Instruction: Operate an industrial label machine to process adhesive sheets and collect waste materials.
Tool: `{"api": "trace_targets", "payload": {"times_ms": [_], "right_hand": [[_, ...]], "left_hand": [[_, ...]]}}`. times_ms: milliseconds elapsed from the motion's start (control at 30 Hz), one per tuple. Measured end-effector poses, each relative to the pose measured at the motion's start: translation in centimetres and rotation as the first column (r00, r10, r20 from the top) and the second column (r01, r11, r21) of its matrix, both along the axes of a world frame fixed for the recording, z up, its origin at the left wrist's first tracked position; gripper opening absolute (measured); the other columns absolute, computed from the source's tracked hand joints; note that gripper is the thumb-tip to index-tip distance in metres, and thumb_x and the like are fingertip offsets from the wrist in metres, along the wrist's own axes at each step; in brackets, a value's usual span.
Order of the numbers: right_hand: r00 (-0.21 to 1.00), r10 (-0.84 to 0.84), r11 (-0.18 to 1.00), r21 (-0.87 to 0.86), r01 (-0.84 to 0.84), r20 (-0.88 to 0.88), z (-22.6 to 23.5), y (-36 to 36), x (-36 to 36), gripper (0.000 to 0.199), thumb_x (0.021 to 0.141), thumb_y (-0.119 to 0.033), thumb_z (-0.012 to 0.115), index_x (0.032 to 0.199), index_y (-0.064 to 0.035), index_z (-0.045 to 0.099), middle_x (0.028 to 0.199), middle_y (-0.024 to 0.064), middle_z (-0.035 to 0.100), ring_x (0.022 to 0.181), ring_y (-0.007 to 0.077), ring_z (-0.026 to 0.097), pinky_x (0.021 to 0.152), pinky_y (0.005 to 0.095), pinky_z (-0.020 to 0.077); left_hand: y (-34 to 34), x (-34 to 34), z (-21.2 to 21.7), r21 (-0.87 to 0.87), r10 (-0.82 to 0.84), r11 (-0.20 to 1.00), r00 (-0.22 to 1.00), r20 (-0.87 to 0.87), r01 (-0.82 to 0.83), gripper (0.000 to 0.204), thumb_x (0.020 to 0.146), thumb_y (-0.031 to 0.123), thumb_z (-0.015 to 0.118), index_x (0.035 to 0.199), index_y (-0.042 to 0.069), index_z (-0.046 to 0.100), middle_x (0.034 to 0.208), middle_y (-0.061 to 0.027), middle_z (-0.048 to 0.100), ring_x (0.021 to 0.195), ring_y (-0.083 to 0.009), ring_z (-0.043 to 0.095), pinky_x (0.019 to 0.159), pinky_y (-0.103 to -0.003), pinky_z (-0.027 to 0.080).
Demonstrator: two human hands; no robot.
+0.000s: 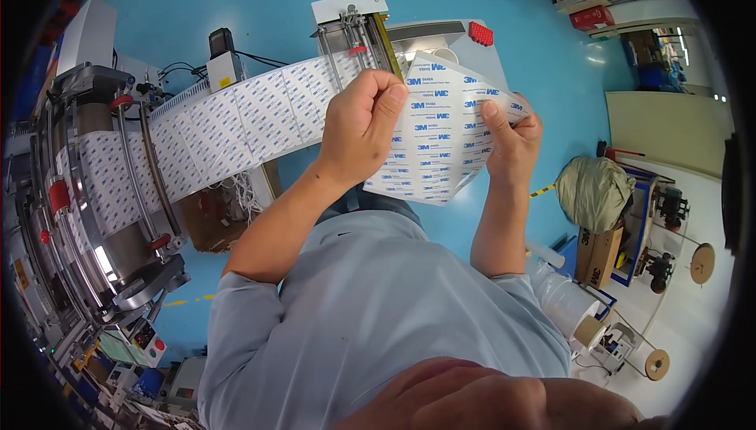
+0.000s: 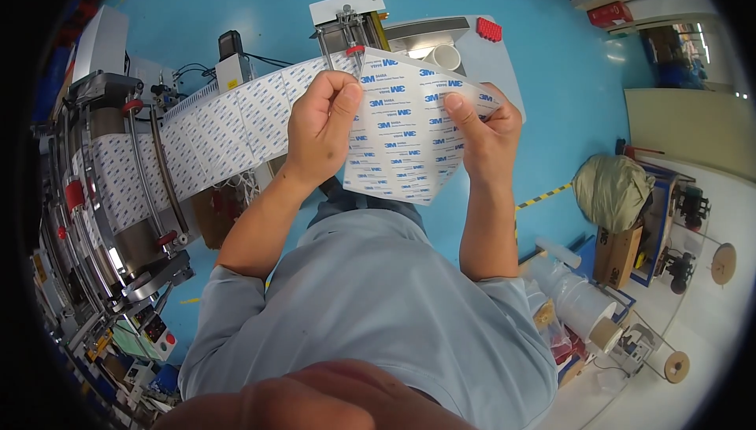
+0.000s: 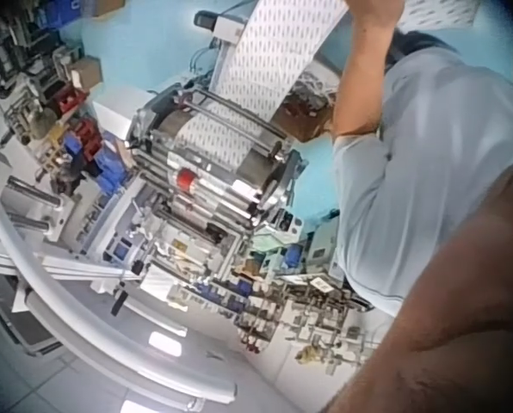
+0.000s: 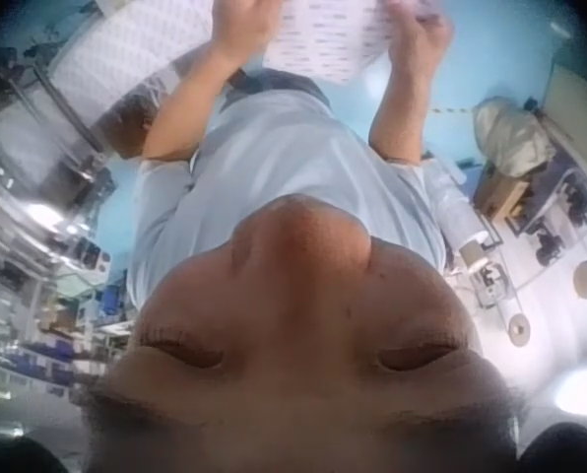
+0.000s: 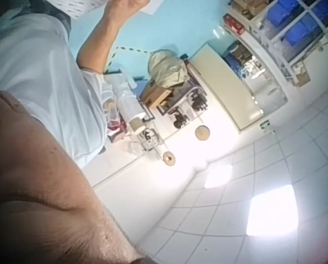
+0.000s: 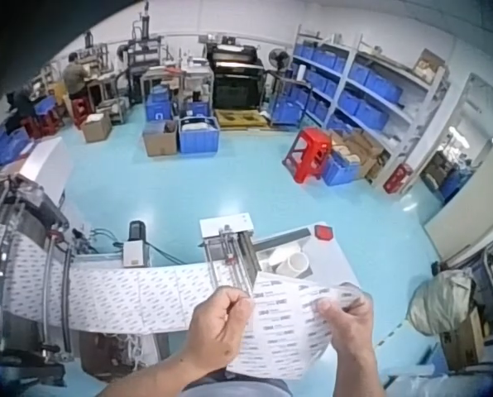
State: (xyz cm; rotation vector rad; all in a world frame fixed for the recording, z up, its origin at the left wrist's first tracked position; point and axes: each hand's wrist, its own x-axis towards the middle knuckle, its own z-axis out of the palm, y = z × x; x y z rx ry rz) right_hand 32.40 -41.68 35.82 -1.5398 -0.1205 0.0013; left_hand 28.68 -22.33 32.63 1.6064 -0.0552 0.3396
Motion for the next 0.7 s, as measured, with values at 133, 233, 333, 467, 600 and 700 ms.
{"api": "trace_targets", "payload": {"times_ms": [133, 233, 333, 467, 600, 700], "right_hand": [[1.0, -0.026, 1.0, 0.018, 0.026, 0.0, -0.1, -0.5, -0.2, 0.018, 0.079, -0.016, 0.071, 0.083, -0.0001, 0.062, 0.074, 0.0053, 0.064, 0.063, 0.0082, 0.056, 0.058, 0.0214, 0.0447], [0.997, -0.072, 0.995, 0.069, 0.073, -0.023, 0.0, -1.2, -0.2, 0.018, 0.078, -0.016, 0.071, 0.083, -0.0009, 0.062, 0.075, 0.0061, 0.064, 0.063, 0.0092, 0.057, 0.059, 0.022, 0.0453], [0.995, -0.097, 0.994, 0.051, 0.099, -0.035, -0.3, -1.3, -0.3, 0.019, 0.079, -0.016, 0.071, 0.085, -0.0005, 0.062, 0.076, 0.007, 0.065, 0.064, 0.0105, 0.058, 0.059, 0.0226, 0.0462], [0.99, -0.114, 0.987, 0.104, 0.122, -0.086, -0.5, -0.7, -0.6, 0.021, 0.079, -0.015, 0.07, 0.089, 0.0012, 0.062, 0.08, 0.0098, 0.066, 0.066, 0.0132, 0.061, 0.061, 0.0243, 0.0487], [0.989, -0.112, 0.985, 0.124, 0.123, -0.092, -0.4, -0.3, -0.6, 0.022, 0.079, -0.015, 0.069, 0.091, 0.0021, 0.062, 0.081, 0.0115, 0.066, 0.067, 0.0142, 0.062, 0.061, 0.0248, 0.0499], [0.989, -0.114, 0.983, 0.132, 0.127, -0.096, -0.6, 0.1, -0.7, 0.023, 0.079, -0.015, 0.07, 0.091, 0.0022, 0.062, 0.081, 0.0116, 0.066, 0.066, 0.0139, 0.062, 0.061, 0.0243, 0.0498]], "left_hand": [[0.1, 0.3, 0.0, -0.313, 0.096, 0.942, 0.992, -0.085, -0.118, 0.02, 0.095, 0.021, 0.047, 0.087, 0.003, 0.052, 0.066, -0.0005, 0.053, 0.057, -0.0059, 0.047, 0.053, -0.021, 0.04], [2.3, 0.5, 0.0, -0.251, 0.193, 0.943, 0.973, -0.125, -0.219, 0.021, 0.097, 0.021, 0.043, 0.087, 0.004, 0.049, 0.069, 0.0008, 0.048, 0.056, -0.0049, 0.041, 0.052, -0.018, 0.035], [2.4, -0.1, -0.3, -0.269, 0.072, 0.958, 0.989, -0.128, -0.104, 0.023, 0.097, 0.022, 0.043, 0.085, 0.003, 0.05, 0.068, 0.0012, 0.047, 0.056, -0.0045, 0.04, 0.052, -0.018, 0.035], [1.5, -1.0, -0.9, -0.239, -0.052, 0.971, 0.987, -0.155, 0.014, 0.028, 0.096, 0.025, 0.044, 0.085, 0.002, 0.054, 0.066, -0.0004, 0.051, 0.057, -0.0052, 0.044, 0.053, -0.019, 0.038], [0.9, -1.0, -1.1, -0.2, -0.043, 0.979, 0.996, -0.08, 0.026, 0.026, 0.093, 0.025, 0.05, 0.086, 0.001, 0.057, 0.067, -0.0018, 0.056, 0.06, -0.0063, 0.049, 0.055, -0.021, 0.041], [0.6, -0.9, -0.8, -0.196, -0.039, 0.98, 0.999, -0.014, 0.035, 0.021, 0.091, 0.021, 0.054, 0.087, 0.001, 0.058, 0.069, -0.0018, 0.058, 0.062, -0.0067, 0.05, 0.057, -0.022, 0.042]]}}
